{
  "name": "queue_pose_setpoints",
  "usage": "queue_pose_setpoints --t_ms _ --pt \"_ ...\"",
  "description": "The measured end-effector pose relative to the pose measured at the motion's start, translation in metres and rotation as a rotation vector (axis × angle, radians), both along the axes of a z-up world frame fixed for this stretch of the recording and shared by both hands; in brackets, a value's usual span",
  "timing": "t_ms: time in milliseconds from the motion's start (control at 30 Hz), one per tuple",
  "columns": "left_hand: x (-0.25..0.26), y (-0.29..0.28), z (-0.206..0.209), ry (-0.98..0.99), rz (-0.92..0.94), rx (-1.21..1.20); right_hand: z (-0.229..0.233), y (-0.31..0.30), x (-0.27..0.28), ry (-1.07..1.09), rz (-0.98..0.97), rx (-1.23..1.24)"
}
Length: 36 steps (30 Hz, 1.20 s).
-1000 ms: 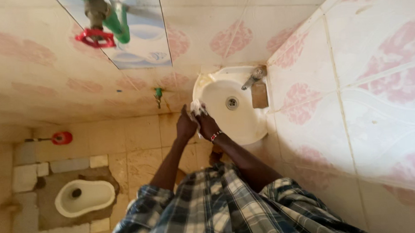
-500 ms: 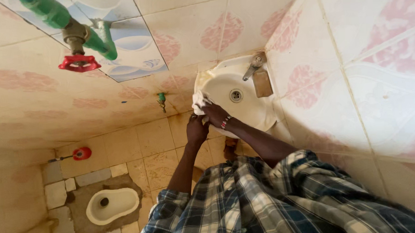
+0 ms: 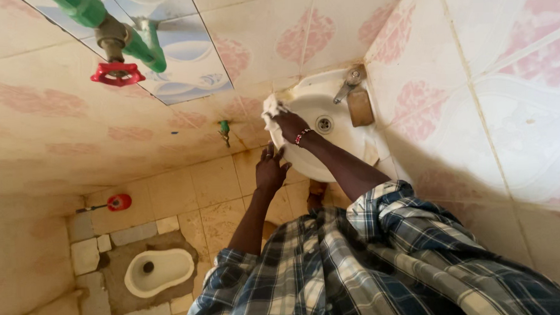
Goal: The person wipes the interior and rim of a white sink using a white cloth, moving the cloth in circular and side-to-side motions across the surface.
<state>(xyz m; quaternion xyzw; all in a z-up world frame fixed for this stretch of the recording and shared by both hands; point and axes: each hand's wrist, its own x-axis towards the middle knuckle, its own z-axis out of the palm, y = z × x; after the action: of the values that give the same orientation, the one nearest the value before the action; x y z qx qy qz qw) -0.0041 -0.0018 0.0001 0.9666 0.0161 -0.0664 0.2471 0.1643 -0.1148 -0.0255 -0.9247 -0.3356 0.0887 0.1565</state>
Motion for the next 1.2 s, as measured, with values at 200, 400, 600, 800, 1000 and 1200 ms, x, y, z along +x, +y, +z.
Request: queue_pose_setpoints --t_ms 200,400,600,800,1000,1200 --pt "-0.002 -0.002 0.012 0.074 0.019 -0.035 0.009 0.004 0.006 -0.126 -0.014 0.045" --pt "0.006 0.001 0.022 0.162 -0.053 0.019 0.012 0.012 0.01 0.026 -0.149 0.019" --pt "0.01 -0.008 0.025 0.229 -0.034 0.018 0.004 0.022 -0.005 -0.416 0.033 -0.008" --pt "0.005 -0.009 0.021 0.217 -0.06 0.044 0.02 0.035 0.001 0.112 -0.211 -0.142" --pt "0.0 -0.001 0.012 0.187 -0.093 0.002 -0.02 0.021 -0.016 -0.309 0.046 -0.032" --pt "-0.002 0.002 0.009 0.177 -0.079 -0.05 -0.031 0.013 0.014 -0.049 -0.056 0.013"
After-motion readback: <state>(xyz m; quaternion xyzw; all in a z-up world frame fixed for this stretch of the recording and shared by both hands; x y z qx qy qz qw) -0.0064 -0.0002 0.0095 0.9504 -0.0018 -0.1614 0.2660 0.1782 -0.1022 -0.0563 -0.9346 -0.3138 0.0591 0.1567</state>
